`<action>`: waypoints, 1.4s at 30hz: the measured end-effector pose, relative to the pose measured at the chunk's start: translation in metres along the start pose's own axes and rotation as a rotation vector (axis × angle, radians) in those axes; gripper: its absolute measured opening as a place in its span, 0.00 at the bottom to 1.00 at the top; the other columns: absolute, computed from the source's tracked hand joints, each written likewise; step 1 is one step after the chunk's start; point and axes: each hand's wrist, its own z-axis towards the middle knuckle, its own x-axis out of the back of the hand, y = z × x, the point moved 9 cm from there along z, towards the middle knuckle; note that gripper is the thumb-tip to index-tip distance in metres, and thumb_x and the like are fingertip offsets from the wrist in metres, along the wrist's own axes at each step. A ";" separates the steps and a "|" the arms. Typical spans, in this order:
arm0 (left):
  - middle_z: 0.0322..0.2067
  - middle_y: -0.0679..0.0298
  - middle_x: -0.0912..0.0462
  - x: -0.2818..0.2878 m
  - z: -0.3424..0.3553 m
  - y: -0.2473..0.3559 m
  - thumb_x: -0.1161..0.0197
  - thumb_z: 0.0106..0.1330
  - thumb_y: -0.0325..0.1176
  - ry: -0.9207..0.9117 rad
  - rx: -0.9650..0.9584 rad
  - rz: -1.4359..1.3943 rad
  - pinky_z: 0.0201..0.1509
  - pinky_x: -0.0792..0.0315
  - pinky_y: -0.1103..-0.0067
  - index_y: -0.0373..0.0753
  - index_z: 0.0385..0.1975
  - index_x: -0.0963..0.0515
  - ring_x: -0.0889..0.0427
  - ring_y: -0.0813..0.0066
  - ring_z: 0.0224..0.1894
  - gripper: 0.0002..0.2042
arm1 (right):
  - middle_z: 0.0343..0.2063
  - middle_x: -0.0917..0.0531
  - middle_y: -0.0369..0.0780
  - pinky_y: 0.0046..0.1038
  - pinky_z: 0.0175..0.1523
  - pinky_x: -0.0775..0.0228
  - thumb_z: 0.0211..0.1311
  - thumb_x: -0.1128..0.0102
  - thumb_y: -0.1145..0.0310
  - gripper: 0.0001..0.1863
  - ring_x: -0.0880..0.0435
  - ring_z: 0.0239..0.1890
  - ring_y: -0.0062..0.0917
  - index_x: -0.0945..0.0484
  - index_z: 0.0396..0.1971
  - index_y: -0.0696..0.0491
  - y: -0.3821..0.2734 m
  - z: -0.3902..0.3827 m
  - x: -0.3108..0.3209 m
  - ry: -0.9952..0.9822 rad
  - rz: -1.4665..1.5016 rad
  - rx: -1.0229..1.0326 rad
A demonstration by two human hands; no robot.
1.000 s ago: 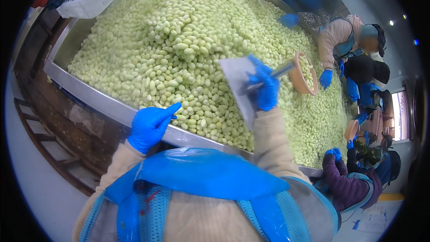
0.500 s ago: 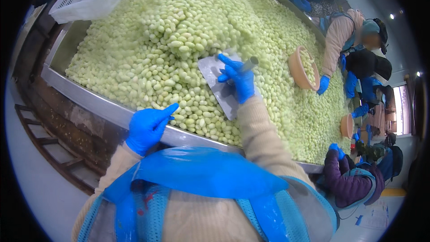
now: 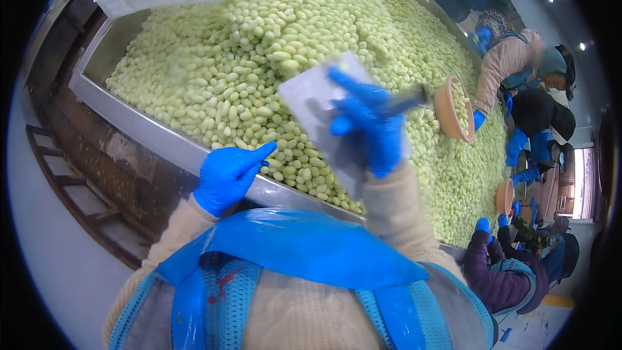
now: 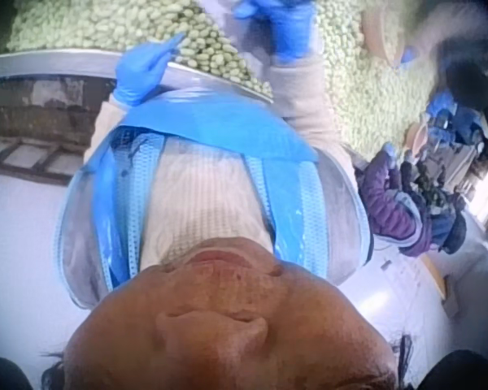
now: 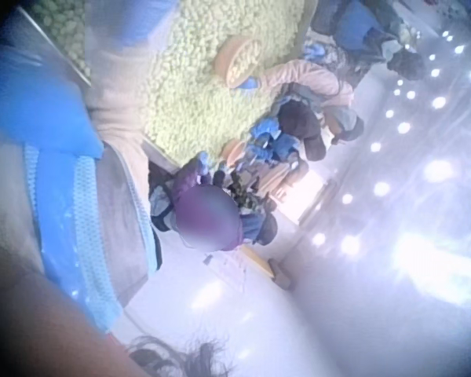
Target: The person sorts pale green food items in a large rotating metal bowl, using gloved hands and a metal scraper to move and inspect the items. Other workers are visible nearby performing similar tasks.
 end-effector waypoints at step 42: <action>0.31 0.64 0.14 -0.004 0.007 0.008 0.42 0.61 0.27 -0.077 -0.029 0.098 0.32 0.25 0.69 0.49 0.59 0.22 0.17 0.63 0.29 0.23 | 0.38 0.14 0.47 0.30 0.50 0.22 0.62 0.38 0.68 0.19 0.25 0.19 0.17 0.20 0.48 0.67 -0.112 0.066 0.060 0.197 -0.181 0.505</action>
